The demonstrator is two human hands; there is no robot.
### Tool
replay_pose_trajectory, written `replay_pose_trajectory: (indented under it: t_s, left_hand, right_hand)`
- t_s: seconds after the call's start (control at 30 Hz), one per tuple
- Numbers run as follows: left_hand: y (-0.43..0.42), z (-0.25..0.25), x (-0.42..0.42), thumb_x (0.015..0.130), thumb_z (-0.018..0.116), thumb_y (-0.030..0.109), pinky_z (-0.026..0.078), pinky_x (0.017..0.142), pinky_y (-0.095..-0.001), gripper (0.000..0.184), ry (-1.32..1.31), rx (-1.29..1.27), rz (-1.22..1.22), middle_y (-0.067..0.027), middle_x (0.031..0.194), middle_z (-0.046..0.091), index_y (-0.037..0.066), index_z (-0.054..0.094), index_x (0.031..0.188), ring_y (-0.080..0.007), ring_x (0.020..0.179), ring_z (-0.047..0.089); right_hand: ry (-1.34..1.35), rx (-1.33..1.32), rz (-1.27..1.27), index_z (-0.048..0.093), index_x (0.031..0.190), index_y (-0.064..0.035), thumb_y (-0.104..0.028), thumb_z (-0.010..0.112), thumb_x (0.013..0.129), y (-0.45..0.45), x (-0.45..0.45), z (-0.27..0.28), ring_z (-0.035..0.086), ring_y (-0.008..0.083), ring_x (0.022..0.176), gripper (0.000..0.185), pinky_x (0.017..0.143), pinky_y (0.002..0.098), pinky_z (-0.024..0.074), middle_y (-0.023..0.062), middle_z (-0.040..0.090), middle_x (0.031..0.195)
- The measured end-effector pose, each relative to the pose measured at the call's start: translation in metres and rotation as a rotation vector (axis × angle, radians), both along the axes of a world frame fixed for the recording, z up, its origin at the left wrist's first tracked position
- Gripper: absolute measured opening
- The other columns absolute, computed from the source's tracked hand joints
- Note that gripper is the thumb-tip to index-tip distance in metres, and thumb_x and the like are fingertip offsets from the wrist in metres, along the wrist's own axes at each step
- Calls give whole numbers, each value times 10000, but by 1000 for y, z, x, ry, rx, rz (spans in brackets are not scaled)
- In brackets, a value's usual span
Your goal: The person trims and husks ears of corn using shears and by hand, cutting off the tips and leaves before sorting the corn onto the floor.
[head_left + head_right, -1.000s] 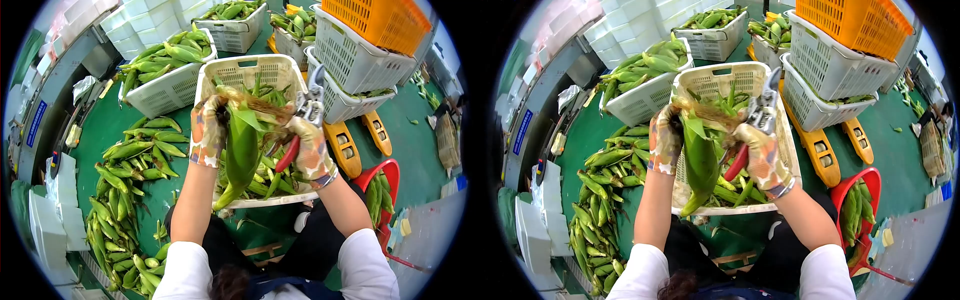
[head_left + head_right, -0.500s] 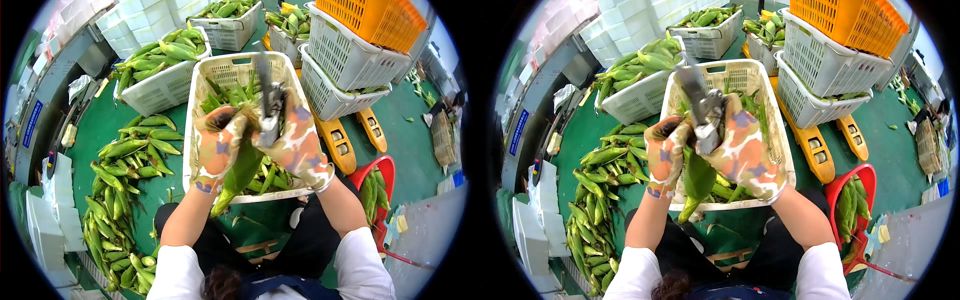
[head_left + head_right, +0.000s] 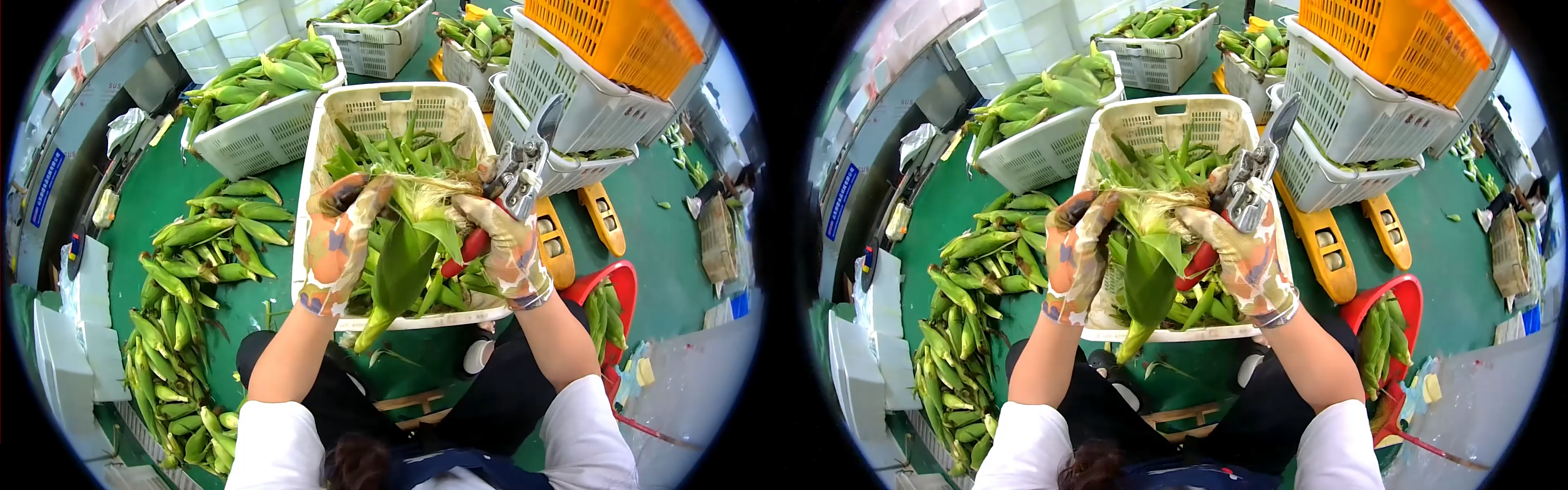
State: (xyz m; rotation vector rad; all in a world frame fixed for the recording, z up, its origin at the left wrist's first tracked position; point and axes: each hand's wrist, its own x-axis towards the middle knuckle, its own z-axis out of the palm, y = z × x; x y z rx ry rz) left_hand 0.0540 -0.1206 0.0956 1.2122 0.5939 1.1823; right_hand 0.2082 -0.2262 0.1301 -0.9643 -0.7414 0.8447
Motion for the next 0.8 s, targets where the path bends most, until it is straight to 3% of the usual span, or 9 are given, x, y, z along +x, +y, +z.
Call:
replay_pose_trajectory:
  t_s: [0.13,0.23,0.3,0.33,0.37,0.43,0.6,0.7,0.8]
  left_hand:
    - [-1,-27,-20,856,582,187,414,909,-305,610,-31,177,-498,-167,1224,460,-6,247,1328,-214,1085,507]
    - [-36,-45,-5,797,653,259,364,959,-345,809,344,411,-389,-178,1312,360,-13,145,1365,-241,1149,454]
    - [-35,-54,2,725,719,322,365,958,-356,952,151,12,-555,-159,1237,442,-40,115,1365,-258,1127,472]
    - [-34,-58,5,689,752,353,365,957,-361,1025,55,-193,-599,-149,1200,484,-54,99,1366,-266,1116,481]
    - [-37,-24,-3,686,752,373,372,953,-352,1052,188,-3,-641,-146,1166,515,-61,78,1366,-272,1100,496]
    - [-28,-21,-18,729,721,229,418,906,-291,861,57,-228,-670,-159,1119,550,-75,188,1333,-204,1051,535]
    - [-15,-25,-52,808,657,223,404,901,-267,798,360,-280,-471,-110,1199,516,-32,156,1374,-164,1066,511]
    - [1,-60,-72,842,619,234,386,907,-251,715,317,-209,-376,-101,1206,504,-24,205,1365,-149,1086,484]
    - [5,-35,-81,826,606,199,419,851,-254,574,407,-335,-305,-92,1121,540,-17,358,1298,-150,996,519]
  right_hand:
    - [26,-48,40,482,1021,-9,10,648,748,0,-2,6,592,132,826,321,715,252,501,75,585,946]
    - [-61,23,-5,489,954,-36,-2,681,721,10,-15,0,534,74,729,304,666,217,477,-6,532,780]
    - [-491,-2,-46,489,928,-46,-6,698,697,14,-8,2,535,74,705,314,631,214,473,-5,541,764]
    - [-227,4,40,499,931,-45,-19,705,683,15,-14,8,532,81,673,323,596,219,468,0,550,756]
    - [-171,14,-6,514,918,-39,-31,709,681,17,-13,11,534,90,662,306,581,223,460,9,566,757]
    - [-135,-8,-101,537,898,-30,-55,709,684,28,1,10,544,109,656,275,565,234,449,32,594,761]
    - [-790,-286,-449,530,1002,9,-101,705,713,42,75,-29,557,119,670,355,612,270,478,41,605,823]
    - [-1141,-573,-236,483,1086,-21,-246,741,669,10,58,-35,605,207,747,540,665,329,490,106,618,840]
    - [-1121,-695,278,430,1133,-16,-316,749,626,-22,6,-30,591,276,871,670,760,360,466,194,585,934]
